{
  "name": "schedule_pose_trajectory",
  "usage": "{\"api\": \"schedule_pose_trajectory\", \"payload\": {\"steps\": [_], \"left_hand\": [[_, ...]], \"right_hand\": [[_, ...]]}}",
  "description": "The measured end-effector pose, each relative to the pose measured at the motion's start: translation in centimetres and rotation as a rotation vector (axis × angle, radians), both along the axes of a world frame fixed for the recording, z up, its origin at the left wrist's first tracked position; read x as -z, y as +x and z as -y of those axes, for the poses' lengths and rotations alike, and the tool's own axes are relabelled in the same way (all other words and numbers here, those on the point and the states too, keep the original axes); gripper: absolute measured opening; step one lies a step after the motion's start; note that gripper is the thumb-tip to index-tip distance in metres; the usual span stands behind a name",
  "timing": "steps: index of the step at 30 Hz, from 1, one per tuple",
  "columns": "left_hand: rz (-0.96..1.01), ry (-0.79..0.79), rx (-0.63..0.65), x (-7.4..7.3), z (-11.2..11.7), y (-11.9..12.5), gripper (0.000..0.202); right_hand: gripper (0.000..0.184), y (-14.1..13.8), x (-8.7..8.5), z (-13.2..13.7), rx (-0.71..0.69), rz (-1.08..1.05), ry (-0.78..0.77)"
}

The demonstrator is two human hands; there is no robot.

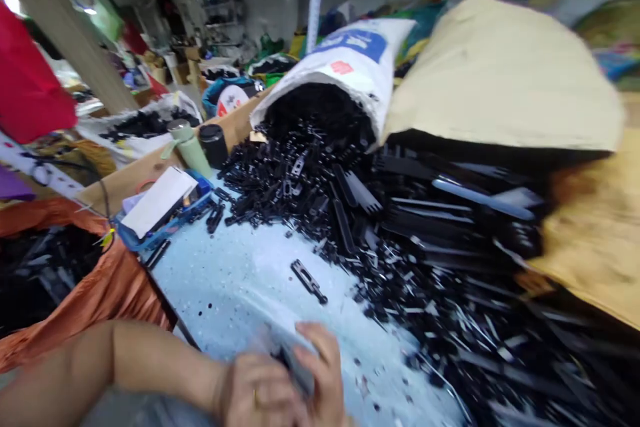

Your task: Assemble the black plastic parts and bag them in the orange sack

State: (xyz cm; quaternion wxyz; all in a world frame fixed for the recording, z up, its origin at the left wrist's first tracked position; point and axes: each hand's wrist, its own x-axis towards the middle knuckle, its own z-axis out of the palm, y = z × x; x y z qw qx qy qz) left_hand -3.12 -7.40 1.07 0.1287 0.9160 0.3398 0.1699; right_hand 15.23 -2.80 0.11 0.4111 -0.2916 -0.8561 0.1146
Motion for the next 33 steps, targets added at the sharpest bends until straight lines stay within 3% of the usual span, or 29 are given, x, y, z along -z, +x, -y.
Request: {"api": "schedule_pose_trajectory", "payload": {"steps": [3, 8, 10, 13, 15, 18, 20, 22, 26, 29, 31, 33], "left_hand": [[-0.092, 0.096, 0.025, 0.6, -3.7, -1.2, 0.08], [-0.336, 0.174, -0.096, 0.5, -10.1, -0.9, 0.072], [-0.33, 0.225, -0.16, -0.3, -11.5, 0.0, 0.073], [-0.246, 0.26, -0.216, -1.8, -12.7, 0.0, 0.064], [-0.197, 0.226, -0.326, -2.8, -13.7, -1.8, 0.057], [-0.17, 0.126, -0.622, -4.0, -16.3, -6.3, 0.047], [-0.192, 0.071, -0.838, -4.2, -18.5, -9.2, 0.041], [-0.201, 0.043, -0.942, -4.0, -20.8, -10.9, 0.037], [-0.184, -0.04, -1.007, -3.6, -24.3, -10.6, 0.032], [-0.159, -0.072, -1.051, -4.0, -25.2, -9.3, 0.027], [-0.108, -0.035, -1.077, -4.4, -24.9, -9.0, 0.029], [0.053, 0.07, -1.076, -4.6, -23.6, -9.0, 0.029]], "right_hand": [[0.026, 0.1, -2.0, -7.6, 0.103, 0.026, 0.131], [0.032, 0.4, -5.1, -19.9, 0.601, 0.401, 0.033], [0.033, -0.1, -5.5, -22.8, 0.715, 0.609, -0.038], [0.028, -0.8, -5.7, -24.8, 0.776, 0.798, -0.105], [0.026, -0.4, -6.0, -24.7, 0.778, 0.826, -0.078], [0.027, 1.3, -6.4, -22.9, 0.819, 0.775, 0.01], [0.029, 2.8, -6.4, -21.0, 0.867, 0.726, 0.05], [0.03, 4.2, -6.1, -19.1, 0.915, 0.702, 0.066], [0.031, 6.7, -5.8, -16.2, 0.967, 0.687, 0.088], [0.035, 8.3, -6.3, -14.5, 1.038, 0.488, 0.021], [0.041, 9.0, -6.6, -12.7, 1.017, 0.195, -0.143], [0.052, 9.3, -6.3, -10.1, 0.883, -0.148, -0.405]]}}
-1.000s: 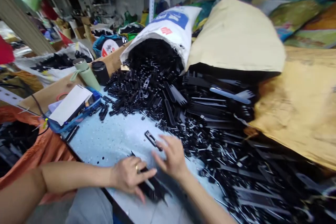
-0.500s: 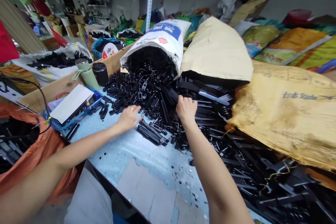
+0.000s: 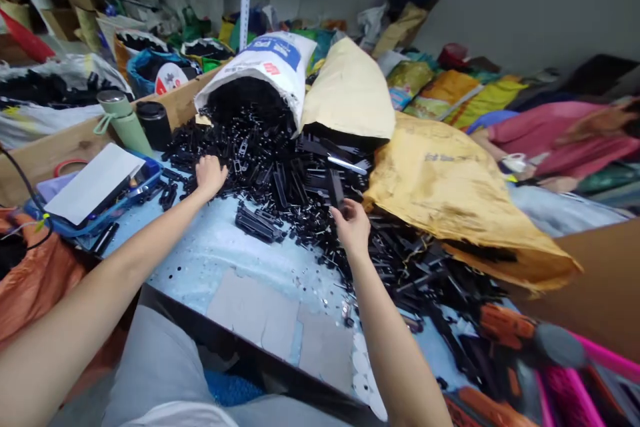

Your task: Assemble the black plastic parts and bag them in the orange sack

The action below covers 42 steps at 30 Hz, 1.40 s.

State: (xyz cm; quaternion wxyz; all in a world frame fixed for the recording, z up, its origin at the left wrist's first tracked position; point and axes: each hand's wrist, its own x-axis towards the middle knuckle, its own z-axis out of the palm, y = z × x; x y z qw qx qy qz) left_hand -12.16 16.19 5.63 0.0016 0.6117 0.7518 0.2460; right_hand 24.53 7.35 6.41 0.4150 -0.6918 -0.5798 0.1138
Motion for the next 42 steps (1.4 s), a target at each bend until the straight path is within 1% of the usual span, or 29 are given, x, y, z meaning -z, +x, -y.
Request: {"api": "schedule_pose_trajectory", "payload": {"steps": [2, 3, 4, 5, 6, 7, 9, 10, 12, 13, 15, 16, 17, 18, 20, 22, 23, 24, 25, 26, 29, 31, 32, 34, 36, 38, 40, 42], "left_hand": [[0.156, 0.259, 0.058, 0.0, 2.2, -0.1, 0.026], [0.25, 0.388, 0.109, 0.1, 3.7, -0.1, 0.025], [0.337, 0.488, 0.165, 0.3, 5.4, 0.0, 0.024], [0.41, 0.557, 0.221, 0.4, 7.3, 0.2, 0.024], [0.46, 0.589, 0.274, 0.5, 9.3, 0.5, 0.026], [0.484, 0.585, 0.32, 0.7, 11.4, 0.9, 0.028], [0.477, 0.485, 0.386, 0.9, 15.5, 1.9, 0.032], [0.464, 0.4, 0.418, 1.0, 17.4, 2.5, 0.032], [0.457, 0.198, 0.485, 1.1, 20.7, 3.8, 0.029], [0.467, 0.099, 0.522, 1.2, 22.0, 4.4, 0.029], [0.502, -0.048, 0.587, 1.4, 24.1, 5.4, 0.032], [0.525, -0.092, 0.609, 1.5, 24.9, 5.9, 0.033], [0.551, -0.125, 0.626, 1.6, 25.6, 6.2, 0.034], [0.583, -0.152, 0.639, 1.7, 26.2, 6.5, 0.036], [0.664, -0.2, 0.652, 1.9, 27.2, 7.1, 0.04], [0.732, -0.216, 0.652, 1.8, 27.9, 7.6, 0.041], [0.746, -0.197, 0.647, 1.8, 28.1, 7.8, 0.041], [0.74, -0.166, 0.647, 1.6, 28.3, 7.9, 0.04], [0.713, -0.13, 0.653, 1.5, 28.5, 8.1, 0.039], [0.672, -0.092, 0.661, 1.3, 28.6, 8.1, 0.038], [0.534, -0.005, 0.693, 1.1, 29.1, 8.4, 0.036], [0.481, 0.059, 0.688, 1.2, 29.4, 8.8, 0.036], [0.471, 0.094, 0.677, 1.3, 29.6, 9.1, 0.036], [0.463, 0.169, 0.648, 1.6, 29.7, 9.6, 0.037], [0.445, 0.226, 0.662, 1.7, 29.5, 9.7, 0.037], [0.403, 0.238, 0.743, 1.6, 29.1, 9.4, 0.037], [0.359, 0.215, 0.817, 1.2, 28.6, 8.7, 0.036], [0.335, 0.18, 0.826, 0.7, 28.3, 8.3, 0.036]], "right_hand": [[0.062, -0.2, 1.1, 3.5, -0.115, -0.363, -0.114], [0.064, -0.4, 1.9, 5.6, -0.174, -0.478, -0.171], [0.065, -0.7, 2.7, 7.8, -0.238, -0.537, -0.222], [0.063, -1.0, 3.3, 10.1, -0.316, -0.537, -0.268], [0.06, -1.3, 3.9, 12.4, -0.404, -0.479, -0.313], [0.056, -1.6, 4.2, 14.5, -0.498, -0.371, -0.363], [0.047, -2.4, 4.4, 18.0, -0.653, -0.061, -0.453], [0.046, -3.0, 4.3, 19.3, -0.688, 0.101, -0.47], [0.053, -4.5, 4.0, 20.6, -0.684, 0.344, -0.415], [0.055, -5.5, 4.0, 20.7, -0.68, 0.414, -0.359], [0.052, -7.5, 4.3, 20.2, -0.685, 0.447, -0.266], [0.047, -8.3, 4.5, 19.7, -0.681, 0.392, -0.239], [0.043, -9.1, 4.8, 19.3, -0.664, 0.28, -0.226], [0.042, -9.8, 5.0, 18.9, -0.632, 0.113, -0.23], [0.048, -10.8, 5.1, 18.6, -0.571, -0.315, -0.274], [0.054, -11.6, 5.0, 18.7, -0.561, -0.689, -0.331], [0.057, -11.7, 4.8, 18.8, -0.567, -0.797, -0.351], [0.058, -11.8, 4.6, 19.0, -0.577, -0.847, -0.356], [0.058, -11.7, 4.4, 19.1, -0.593, -0.843, -0.345], [0.056, -11.4, 4.3, 19.2, -0.618, -0.79, -0.32], [0.051, -10.3, 3.9, 19.1, -0.705, -0.486, -0.174], [0.051, -9.9, 3.8, 19.2, -0.71, -0.342, -0.081], [0.051, -10.0, 3.8, 19.2, -0.694, -0.32, -0.056], [0.051, -10.2, 3.7, 19.5, -0.624, -0.342, -0.024], [0.05, -10.4, 3.5, 19.8, -0.586, -0.34, 0.013], [0.05, -10.1, 2.9, 19.8, -0.634, -0.262, 0.054], [0.049, -9.5, 2.1, 19.6, -0.701, -0.166, 0.089], [0.049, -8.9, 1.4, 19.2, -0.722, -0.106, 0.096]]}}
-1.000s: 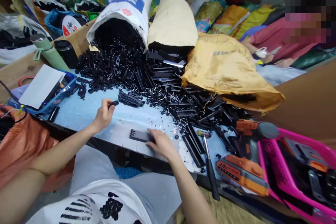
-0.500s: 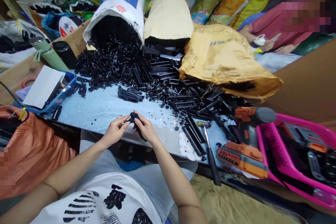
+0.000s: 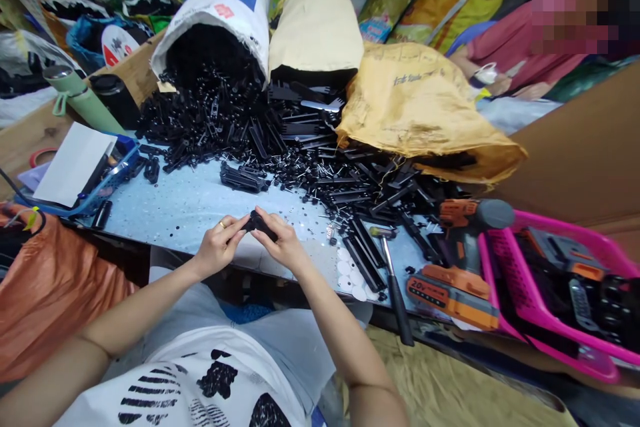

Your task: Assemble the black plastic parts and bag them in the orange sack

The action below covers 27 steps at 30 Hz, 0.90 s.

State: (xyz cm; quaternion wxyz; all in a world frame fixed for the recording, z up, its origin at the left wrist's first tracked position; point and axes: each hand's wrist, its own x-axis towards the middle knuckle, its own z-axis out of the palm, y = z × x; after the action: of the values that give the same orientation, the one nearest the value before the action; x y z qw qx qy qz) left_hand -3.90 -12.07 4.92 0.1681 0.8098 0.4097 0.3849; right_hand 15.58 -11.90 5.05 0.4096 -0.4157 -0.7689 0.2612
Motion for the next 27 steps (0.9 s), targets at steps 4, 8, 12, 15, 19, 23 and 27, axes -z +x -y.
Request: {"api": "schedule_pose_trajectory", "payload": {"steps": [4, 8, 12, 15, 19, 23, 27], "left_hand": [[0.044, -0.031, -0.02, -0.6, 0.2, 0.8, 0.036], [0.26, 0.073, -0.219, -0.7, 1.1, 3.2, 0.038], [0.324, 0.118, -0.216, -1.3, 1.1, 3.6, 0.036], [0.323, 0.102, -0.124, -1.9, 0.4, 2.5, 0.035], [0.336, 0.1, -0.089, -2.4, -0.4, 1.8, 0.033], [0.322, 0.1, -0.13, -1.8, -0.3, 2.2, 0.036], [0.345, 0.061, -0.208, -0.4, 0.1, 2.7, 0.037]], "right_hand": [[0.051, -0.2, -0.7, -0.2, -0.008, 0.058, -0.02], [0.052, -2.8, -0.6, 0.9, 0.2, -0.1, -0.014], [0.052, -4.8, -0.6, 2.1, 0.335, -0.185, -0.002], [0.052, -5.0, -0.5, 2.1, 0.3, -0.21, -0.007], [0.055, -5.2, -0.4, 1.7, 0.356, -0.212, 0.006], [0.057, -6.1, 0.1, 1.6, 0.389, -0.206, 0.027], [0.055, -6.8, 0.9, 2.0, 0.4, -0.217, -0.011]]}}
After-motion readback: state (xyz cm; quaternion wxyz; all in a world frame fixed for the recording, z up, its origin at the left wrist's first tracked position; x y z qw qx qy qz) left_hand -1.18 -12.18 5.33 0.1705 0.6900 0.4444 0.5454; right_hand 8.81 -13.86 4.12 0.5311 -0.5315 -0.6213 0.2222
